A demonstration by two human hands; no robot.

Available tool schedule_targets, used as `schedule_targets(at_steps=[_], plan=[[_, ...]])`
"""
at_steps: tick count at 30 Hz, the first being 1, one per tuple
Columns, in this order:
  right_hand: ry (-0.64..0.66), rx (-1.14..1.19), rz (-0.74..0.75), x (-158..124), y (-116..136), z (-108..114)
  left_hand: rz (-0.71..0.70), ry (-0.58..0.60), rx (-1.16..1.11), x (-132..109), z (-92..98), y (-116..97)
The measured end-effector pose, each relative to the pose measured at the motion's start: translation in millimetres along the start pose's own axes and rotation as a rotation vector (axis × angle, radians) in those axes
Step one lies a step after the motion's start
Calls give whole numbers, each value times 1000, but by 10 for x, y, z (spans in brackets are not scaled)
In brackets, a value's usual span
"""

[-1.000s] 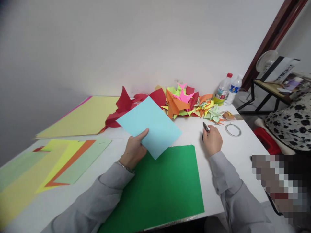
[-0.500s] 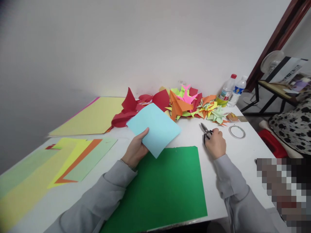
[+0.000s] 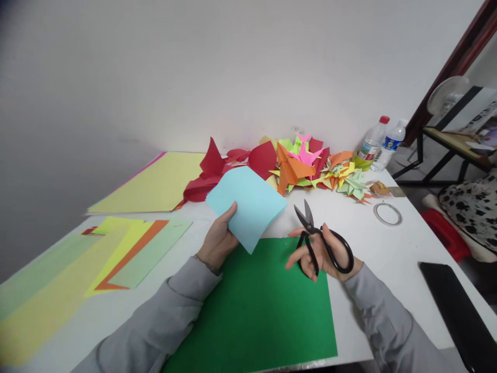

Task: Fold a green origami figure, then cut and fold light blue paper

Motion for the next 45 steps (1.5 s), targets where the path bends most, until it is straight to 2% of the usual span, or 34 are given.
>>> schedule_targets(at_steps=[6,12,23,28,38,45], plan=[[98,117,-78,-27,-1,-68,-16,-10,17,-23,-12,-1],[147,144,-89,3,-56,-81,-11,-1,28,-31,-21,8],[184,170,-91,29,-71,-110,22,14,22,-87,-64,7],[166,204,-61,29,-48,-86,65,58,61,-113,-57,21],[202,203,17,67,-94,-24,-10,242,198,-93,-26,27],[241,202,56,77,-94,-24,1,233,248,-83,-21,14]])
Point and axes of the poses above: each hand's wrist, its own x-axis towards the middle knuckle, its own z-axis out of the back of the hand, y = z × x, the point moved 3 cm from there along x, towards the middle knuckle, and after that the axes turned 4 degrees about -z, right-handed, at the moved point
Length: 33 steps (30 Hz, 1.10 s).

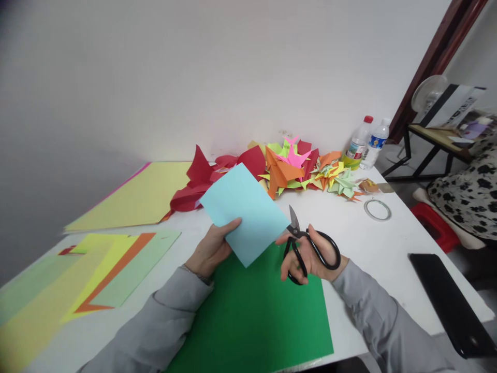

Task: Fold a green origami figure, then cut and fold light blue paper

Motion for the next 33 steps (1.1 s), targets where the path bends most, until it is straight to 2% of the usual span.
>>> schedule_targets(at_steps=[3,9,14,17,23,29,33], plan=[[-10,-12,46,0,4,-7,-20,7,0,-14,-13,-10],[-51,-42,104,1,26,-8,21,100,-10,-105,-86,-28],[-13,-40,176,15,39,-30,137,27,-154,-220,-130,29],[-12,-48,195,14,39,-40,171,34,-201,-283,-178,63],[-118,-121,163,20,30,-2,134,-1,-154,-274,-191,12],[-18,-157,110,41,1,4,115,-2,-122,-209,-146,-36],[-48,-137,207,46,-10,8,161,8,-132,-181,-127,6]])
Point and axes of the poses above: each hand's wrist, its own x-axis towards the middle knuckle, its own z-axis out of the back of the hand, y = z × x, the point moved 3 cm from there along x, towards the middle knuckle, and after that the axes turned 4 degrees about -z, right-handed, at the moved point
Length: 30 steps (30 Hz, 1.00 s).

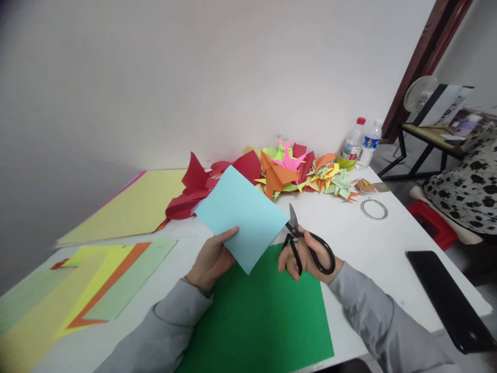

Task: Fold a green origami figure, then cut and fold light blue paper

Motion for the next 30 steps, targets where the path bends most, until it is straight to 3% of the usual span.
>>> schedule_targets(at_steps=[6,12,17,22,26,30], plan=[[-100,-75,108,-3,-17,-14,85,-48,-119,-62,-25,191],[-118,-72,104,2,-54,-11,173,-92,-21,-177,-98,245],[-94,-97,143,-11,-38,-11,112,-63,-107,-148,-90,98],[-102,-166,105,-18,-42,3,149,-80,24,-153,-85,134],[-98,-112,70,-11,-61,-5,81,-60,31,-118,-83,125],[34,-13,14,18,-73,-64,-21,-34,53,-62,-38,69]])
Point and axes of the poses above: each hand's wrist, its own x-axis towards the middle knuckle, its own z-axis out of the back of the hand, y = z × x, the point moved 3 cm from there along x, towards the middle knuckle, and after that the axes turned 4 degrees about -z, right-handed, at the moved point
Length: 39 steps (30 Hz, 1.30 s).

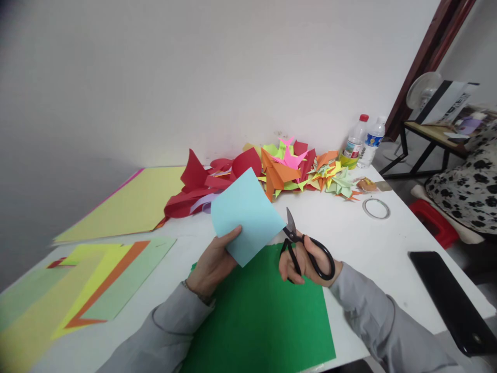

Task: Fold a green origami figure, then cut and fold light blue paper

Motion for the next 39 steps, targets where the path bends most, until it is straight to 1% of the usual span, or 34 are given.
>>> schedule_targets(at_steps=[3,9,15,19,22,25,28,32,39], plan=[[86,82,-18,14,-18,-30,-32,6,9,26,27,-9],[162,187,-35,-9,-85,-20,-28,12,51,69,60,14],[113,119,6,-14,-126,13,-47,8,75,110,94,-4],[71,136,-30,-7,-138,1,-59,-15,86,139,130,-19],[39,128,-49,-8,-135,-8,-43,-12,104,159,141,-24],[13,123,-11,-2,-120,-20,-35,-23,108,171,140,-23],[16,121,26,11,-110,-36,-11,-46,98,172,132,-3],[15,129,15,19,-128,-27,34,-44,78,155,120,24],[8,151,-2,24,-131,-8,28,-39,86,155,115,-5]])
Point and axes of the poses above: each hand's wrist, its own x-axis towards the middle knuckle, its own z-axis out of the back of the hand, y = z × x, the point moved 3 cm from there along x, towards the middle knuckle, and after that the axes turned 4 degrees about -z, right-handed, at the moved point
